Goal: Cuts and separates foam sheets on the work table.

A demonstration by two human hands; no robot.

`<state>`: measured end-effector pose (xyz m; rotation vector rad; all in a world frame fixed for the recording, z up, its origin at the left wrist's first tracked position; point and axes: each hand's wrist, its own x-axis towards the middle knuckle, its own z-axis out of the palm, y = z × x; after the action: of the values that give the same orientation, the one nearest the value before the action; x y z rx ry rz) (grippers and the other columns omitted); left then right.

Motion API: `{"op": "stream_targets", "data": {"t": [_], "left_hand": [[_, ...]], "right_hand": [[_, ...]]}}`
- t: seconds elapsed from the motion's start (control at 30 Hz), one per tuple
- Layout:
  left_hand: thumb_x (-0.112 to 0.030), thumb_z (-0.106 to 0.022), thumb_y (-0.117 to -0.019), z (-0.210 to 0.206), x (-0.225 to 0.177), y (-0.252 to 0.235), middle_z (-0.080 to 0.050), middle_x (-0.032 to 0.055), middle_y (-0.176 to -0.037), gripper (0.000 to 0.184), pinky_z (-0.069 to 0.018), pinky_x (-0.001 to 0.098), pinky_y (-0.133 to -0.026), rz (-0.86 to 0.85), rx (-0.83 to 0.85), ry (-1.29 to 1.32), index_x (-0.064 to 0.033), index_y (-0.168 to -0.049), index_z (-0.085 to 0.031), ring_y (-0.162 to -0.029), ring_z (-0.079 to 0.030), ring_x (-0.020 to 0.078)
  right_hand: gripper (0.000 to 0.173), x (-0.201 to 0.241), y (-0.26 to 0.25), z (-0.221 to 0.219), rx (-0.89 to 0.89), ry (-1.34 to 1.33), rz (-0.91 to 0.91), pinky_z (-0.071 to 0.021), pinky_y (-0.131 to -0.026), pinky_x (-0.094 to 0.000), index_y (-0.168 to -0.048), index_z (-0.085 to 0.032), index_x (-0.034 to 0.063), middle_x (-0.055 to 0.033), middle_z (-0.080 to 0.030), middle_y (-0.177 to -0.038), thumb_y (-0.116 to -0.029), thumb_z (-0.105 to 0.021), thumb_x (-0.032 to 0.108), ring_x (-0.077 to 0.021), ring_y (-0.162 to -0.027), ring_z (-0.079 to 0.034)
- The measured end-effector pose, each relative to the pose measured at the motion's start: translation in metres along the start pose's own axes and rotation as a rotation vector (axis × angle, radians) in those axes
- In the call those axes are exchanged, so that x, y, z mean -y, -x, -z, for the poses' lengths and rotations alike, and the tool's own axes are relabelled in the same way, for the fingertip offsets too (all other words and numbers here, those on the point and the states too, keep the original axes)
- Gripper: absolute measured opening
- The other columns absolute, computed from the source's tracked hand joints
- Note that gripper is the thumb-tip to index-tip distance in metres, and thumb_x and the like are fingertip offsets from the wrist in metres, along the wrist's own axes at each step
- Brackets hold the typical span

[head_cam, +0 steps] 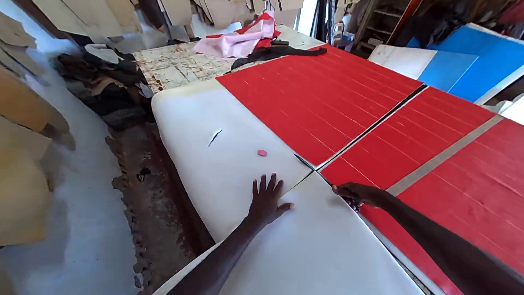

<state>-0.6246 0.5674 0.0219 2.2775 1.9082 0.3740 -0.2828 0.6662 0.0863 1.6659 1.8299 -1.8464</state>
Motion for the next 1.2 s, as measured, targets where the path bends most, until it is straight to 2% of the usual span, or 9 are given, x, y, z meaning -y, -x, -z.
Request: {"op": "stream_targets", "data": {"t": [0.07,0.2,0.4,0.57,0.67,0.83,0.93,1.07,1.2], "left_hand": [[-0.091,-0.026,-0.0857,-0.018,0.009,0.003,-0.014,0.0060,-0.173,0.104,-0.0059,0.0675,-0.124,-0.016,0.026,-0.085,-0.0213,-0.162,-0.032,-0.159,-0.006,0.0377],[-0.090,-0.021,-0.0874,-0.026,0.006,0.006,-0.013,0.0050,-0.173,0.102,-0.0084,0.0660,-0.124,-0.007,-0.008,-0.128,-0.0206,-0.162,-0.032,-0.159,-0.005,0.0362],[-0.088,-0.021,-0.0890,-0.027,0.006,0.005,-0.017,0.0079,-0.172,0.100,-0.0095,0.0670,-0.124,-0.010,-0.030,-0.120,-0.0195,-0.161,-0.035,-0.158,-0.009,0.0381],[-0.086,-0.019,-0.0912,-0.025,0.006,0.005,-0.019,0.0104,-0.171,0.098,-0.0089,0.0690,-0.123,-0.021,-0.056,-0.088,-0.0181,-0.160,-0.037,-0.158,-0.010,0.0401],[-0.086,-0.020,-0.0911,-0.024,0.006,0.004,-0.020,0.0097,-0.171,0.098,-0.0091,0.0689,-0.123,-0.017,-0.049,-0.062,-0.0188,-0.160,-0.038,-0.158,-0.011,0.0392],[-0.087,-0.018,-0.0896,-0.025,0.006,0.005,-0.020,0.0097,-0.171,0.099,-0.0089,0.0693,-0.123,-0.006,-0.026,-0.060,-0.0198,-0.160,-0.037,-0.158,-0.012,0.0394],[-0.087,-0.017,-0.0896,-0.022,0.006,0.003,-0.023,0.0112,-0.170,0.100,-0.0104,0.0703,-0.122,-0.011,-0.015,-0.053,-0.0198,-0.160,-0.037,-0.157,-0.015,0.0407],[-0.087,-0.019,-0.0895,-0.022,0.006,0.002,-0.024,0.0106,-0.170,0.099,-0.0108,0.0696,-0.122,-0.015,-0.024,-0.061,-0.0194,-0.160,-0.037,-0.157,-0.016,0.0399],[-0.087,-0.019,-0.0897,-0.024,0.008,0.005,-0.022,0.0105,-0.170,0.100,-0.0091,0.0692,-0.123,-0.012,-0.029,-0.045,-0.0192,-0.161,-0.037,-0.157,-0.014,0.0395]], "right_hand": [[0.044,-0.007,-0.007,-0.004,-0.026,-0.062,0.021,-0.0481,-0.045,-0.0264,-0.089,-0.061,0.0095,-0.0008,-0.050,-0.059,-0.1013,-0.058,0.052,-0.0112,-0.047,-0.052],[0.036,-0.006,-0.011,-0.002,0.007,-0.092,0.010,-0.0494,-0.047,-0.0258,-0.088,-0.058,0.0083,-0.0013,-0.052,-0.060,-0.1038,-0.058,0.040,-0.0116,-0.048,-0.054],[0.046,0.045,-0.043,0.005,0.046,-0.002,-0.006,-0.0466,-0.048,-0.0249,-0.091,-0.059,0.0099,-0.0005,-0.051,-0.064,-0.1051,-0.047,0.053,-0.0107,-0.052,-0.053],[0.037,0.045,-0.052,-0.005,-0.027,-0.060,0.021,-0.0466,-0.046,-0.0234,-0.087,-0.060,0.0090,0.0001,-0.050,-0.059,-0.1036,-0.058,0.042,-0.0095,-0.047,-0.051],[0.040,0.071,-0.062,-0.005,-0.028,0.029,0.029,-0.0422,-0.050,-0.0247,-0.091,-0.062,0.0097,0.0000,-0.052,-0.066,-0.1049,-0.053,0.046,-0.0084,-0.053,-0.048],[0.050,0.105,-0.095,-0.007,-0.052,0.072,0.002,-0.0456,-0.054,-0.0297,-0.104,-0.067,0.0088,-0.0050,-0.064,-0.081,-0.1019,-0.052,0.057,-0.0124,-0.062,-0.056],[0.046,0.100,-0.103,-0.008,-0.094,0.089,0.057,-0.0410,-0.048,-0.0257,-0.097,-0.067,0.0094,-0.0034,-0.061,-0.072,-0.1011,-0.056,0.053,-0.0099,-0.054,-0.052],[0.060,0.131,-0.128,0.001,-0.029,0.064,0.005,-0.0534,-0.059,-0.0340,-0.105,-0.066,0.0084,-0.0056,-0.065,-0.081,-0.1012,-0.045,0.064,-0.0150,-0.066,-0.062],[0.059,0.140,-0.151,-0.006,-0.084,0.035,0.052,-0.0544,-0.065,-0.0387,-0.105,-0.067,0.0058,-0.0085,-0.066,-0.085,-0.0988,-0.053,0.063,-0.0178,-0.072,-0.063]]}}
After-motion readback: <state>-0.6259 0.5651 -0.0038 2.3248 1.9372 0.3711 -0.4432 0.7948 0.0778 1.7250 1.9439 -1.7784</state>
